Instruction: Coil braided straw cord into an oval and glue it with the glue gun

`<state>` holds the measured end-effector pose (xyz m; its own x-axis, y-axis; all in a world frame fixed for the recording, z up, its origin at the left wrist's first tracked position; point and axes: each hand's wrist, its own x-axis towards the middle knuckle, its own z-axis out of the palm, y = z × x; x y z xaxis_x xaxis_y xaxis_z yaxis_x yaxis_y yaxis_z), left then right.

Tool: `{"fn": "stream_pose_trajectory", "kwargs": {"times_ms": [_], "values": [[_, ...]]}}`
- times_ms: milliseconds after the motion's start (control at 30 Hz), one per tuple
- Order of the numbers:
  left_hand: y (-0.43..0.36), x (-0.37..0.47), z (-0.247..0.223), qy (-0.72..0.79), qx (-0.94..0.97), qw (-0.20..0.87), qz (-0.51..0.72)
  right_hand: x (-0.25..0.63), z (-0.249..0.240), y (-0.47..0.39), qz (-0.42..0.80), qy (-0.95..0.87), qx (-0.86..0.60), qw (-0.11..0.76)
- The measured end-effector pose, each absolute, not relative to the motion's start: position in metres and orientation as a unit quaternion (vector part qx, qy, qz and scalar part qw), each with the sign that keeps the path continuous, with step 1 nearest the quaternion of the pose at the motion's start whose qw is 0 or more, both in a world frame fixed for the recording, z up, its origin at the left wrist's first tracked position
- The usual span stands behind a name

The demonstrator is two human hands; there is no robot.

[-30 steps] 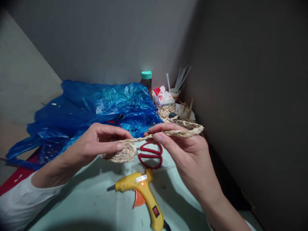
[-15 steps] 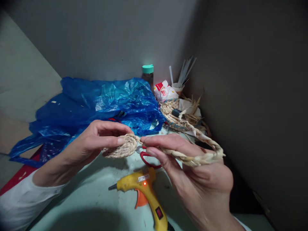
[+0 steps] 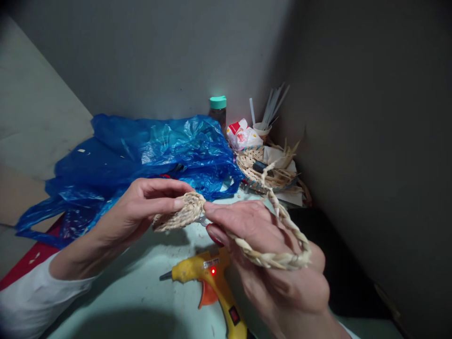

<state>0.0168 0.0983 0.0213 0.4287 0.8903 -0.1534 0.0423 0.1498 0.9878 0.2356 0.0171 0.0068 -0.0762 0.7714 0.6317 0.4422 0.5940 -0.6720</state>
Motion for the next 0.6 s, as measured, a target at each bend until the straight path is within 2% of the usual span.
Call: {"fn": "stream_pose_trajectory", "kwargs": {"times_ms": [100, 267, 500, 600], "values": [[0.095, 0.019, 0.024, 0.439, 0.554, 0.618, 0.344, 0.237, 0.0, 0.018, 0.205, -0.756, -0.372, 0.499], [0.094, 0.021, 0.018, 0.432, 0.547, 0.619, 0.363, 0.22, -0.008, 0.018, 0.08, -0.693, -0.4, 0.594], [0.093, 0.02, 0.015, 0.442, 0.53, 0.622, 0.37, 0.219, -0.009, 0.019, 0.014, -0.734, -0.379, 0.564], [0.091, 0.022, 0.017, 0.442, 0.506, 0.636, 0.38, 0.222, -0.008, 0.016, 0.008, -0.761, -0.384, 0.524]]}}
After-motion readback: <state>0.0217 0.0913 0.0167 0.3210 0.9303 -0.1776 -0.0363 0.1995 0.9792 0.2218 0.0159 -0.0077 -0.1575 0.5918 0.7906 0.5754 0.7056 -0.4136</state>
